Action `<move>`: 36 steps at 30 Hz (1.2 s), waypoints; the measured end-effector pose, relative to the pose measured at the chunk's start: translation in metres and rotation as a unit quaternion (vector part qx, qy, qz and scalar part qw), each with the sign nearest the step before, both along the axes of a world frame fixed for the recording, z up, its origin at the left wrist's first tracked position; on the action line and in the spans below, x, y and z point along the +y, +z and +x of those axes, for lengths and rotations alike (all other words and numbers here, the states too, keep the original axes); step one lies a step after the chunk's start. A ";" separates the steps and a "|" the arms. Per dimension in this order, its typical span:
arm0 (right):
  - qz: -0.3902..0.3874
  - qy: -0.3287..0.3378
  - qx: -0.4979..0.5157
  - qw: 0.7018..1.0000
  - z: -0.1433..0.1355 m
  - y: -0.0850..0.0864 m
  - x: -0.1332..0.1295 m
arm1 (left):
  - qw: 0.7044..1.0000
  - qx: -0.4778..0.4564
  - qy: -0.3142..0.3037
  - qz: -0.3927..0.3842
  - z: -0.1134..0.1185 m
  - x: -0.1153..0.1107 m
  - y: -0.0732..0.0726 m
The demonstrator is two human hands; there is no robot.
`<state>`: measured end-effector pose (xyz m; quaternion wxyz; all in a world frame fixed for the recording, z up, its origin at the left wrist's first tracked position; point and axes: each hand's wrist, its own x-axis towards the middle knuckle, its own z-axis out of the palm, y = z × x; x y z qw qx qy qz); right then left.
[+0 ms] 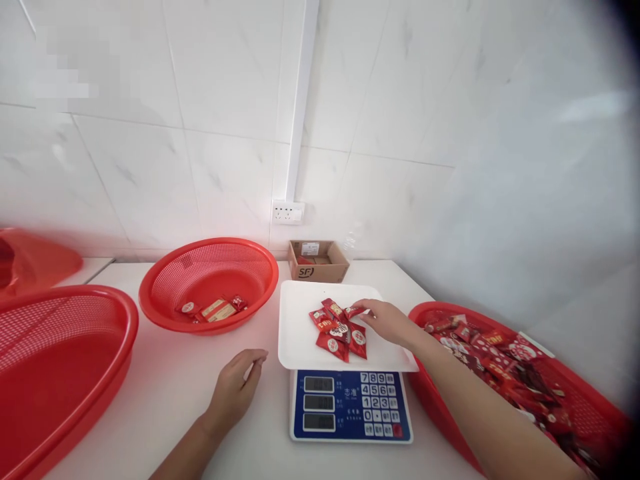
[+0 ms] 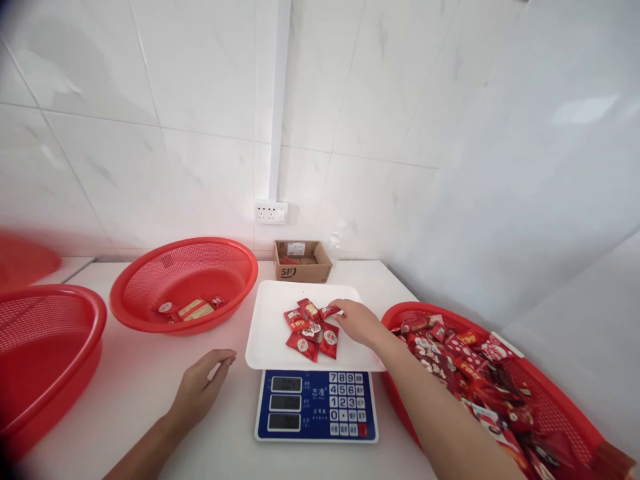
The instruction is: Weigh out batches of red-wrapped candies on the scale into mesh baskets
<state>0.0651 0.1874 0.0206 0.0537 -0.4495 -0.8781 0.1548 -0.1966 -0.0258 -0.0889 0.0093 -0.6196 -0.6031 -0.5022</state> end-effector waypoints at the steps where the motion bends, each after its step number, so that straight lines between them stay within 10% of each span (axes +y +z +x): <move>1: 0.007 0.002 -0.007 1.000 -0.001 -0.003 0.001 | 1.000 0.001 -0.001 0.000 0.000 0.000 -0.001; 20: 0.035 -0.003 0.096 0.995 -0.005 -0.022 0.019 | 1.000 0.006 0.004 -0.008 0.000 0.001 0.000; 27: 0.094 0.171 0.151 0.969 -0.022 -0.022 -0.007 | 1.000 0.008 0.006 -0.021 0.001 0.000 0.002; 36: 0.059 0.200 0.114 0.971 -0.023 -0.026 -0.014 | 0.999 -0.005 0.002 -0.035 0.002 0.000 0.005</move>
